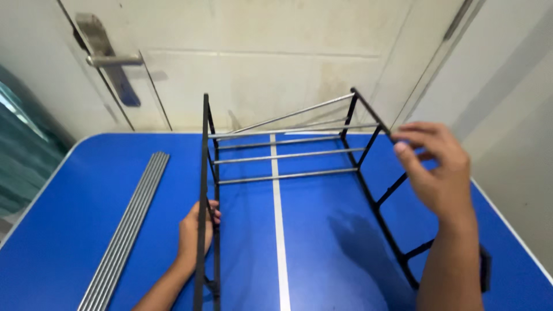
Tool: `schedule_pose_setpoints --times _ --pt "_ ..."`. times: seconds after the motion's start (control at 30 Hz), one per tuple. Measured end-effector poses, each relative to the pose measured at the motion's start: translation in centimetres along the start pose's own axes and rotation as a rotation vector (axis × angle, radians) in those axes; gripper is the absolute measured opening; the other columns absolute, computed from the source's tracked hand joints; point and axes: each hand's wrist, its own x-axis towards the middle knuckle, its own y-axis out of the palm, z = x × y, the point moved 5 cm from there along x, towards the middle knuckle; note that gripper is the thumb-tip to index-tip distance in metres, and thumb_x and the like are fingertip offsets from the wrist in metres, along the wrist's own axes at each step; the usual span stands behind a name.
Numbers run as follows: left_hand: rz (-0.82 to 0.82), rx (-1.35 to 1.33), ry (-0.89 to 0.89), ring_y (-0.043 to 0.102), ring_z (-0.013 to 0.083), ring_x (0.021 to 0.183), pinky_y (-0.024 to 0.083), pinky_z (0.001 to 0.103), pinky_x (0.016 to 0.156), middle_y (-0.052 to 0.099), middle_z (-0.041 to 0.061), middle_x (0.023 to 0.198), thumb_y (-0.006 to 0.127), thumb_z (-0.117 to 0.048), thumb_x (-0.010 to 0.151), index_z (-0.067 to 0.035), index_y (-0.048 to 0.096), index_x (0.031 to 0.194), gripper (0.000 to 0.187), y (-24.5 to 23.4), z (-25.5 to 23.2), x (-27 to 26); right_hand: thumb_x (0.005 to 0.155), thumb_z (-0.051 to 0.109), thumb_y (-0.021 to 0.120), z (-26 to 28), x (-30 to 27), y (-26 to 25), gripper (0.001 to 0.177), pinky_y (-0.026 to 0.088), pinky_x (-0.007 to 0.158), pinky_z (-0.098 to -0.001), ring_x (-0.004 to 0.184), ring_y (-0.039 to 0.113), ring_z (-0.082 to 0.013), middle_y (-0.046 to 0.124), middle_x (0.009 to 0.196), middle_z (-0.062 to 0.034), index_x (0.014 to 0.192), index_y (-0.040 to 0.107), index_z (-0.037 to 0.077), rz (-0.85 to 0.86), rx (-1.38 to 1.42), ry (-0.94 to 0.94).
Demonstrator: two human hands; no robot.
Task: The person assembles a metal dish rack by inserting multiple horizontal metal rods into the side frames of the rack. They repeatedly pick up rods from the table and slide them into place, adjusting the rack's position as needed.
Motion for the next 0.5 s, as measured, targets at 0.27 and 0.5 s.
schedule_pose_setpoints --times 0.27,0.5 --pt "0.101 -0.092 -0.195 0.066 0.0134 0.057 0.055 0.029 0.052 0.066 0.006 0.077 0.05 -0.011 0.104 -0.003 0.064 0.113 0.019 0.2 -2.1 -1.3 0.094 0.012 0.073 -6.7 -0.7 2.2 0.04 0.052 0.089 -0.0431 0.105 0.066 -0.0355 0.062 0.124 -0.0237 0.132 0.068 0.004 0.155 -0.371 0.255" --pt "0.146 -0.033 -0.205 0.063 0.0097 0.054 0.051 0.027 0.044 0.067 0.004 0.073 0.055 -0.015 0.102 -0.004 0.065 0.114 0.019 1.4 -3.7 -1.9 0.093 -0.013 0.043 -9.7 -1.8 1.3 0.055 0.054 0.081 -0.0387 0.097 0.073 -0.0282 0.069 0.132 -0.0189 0.14 0.063 0.008 0.321 -0.307 0.546"
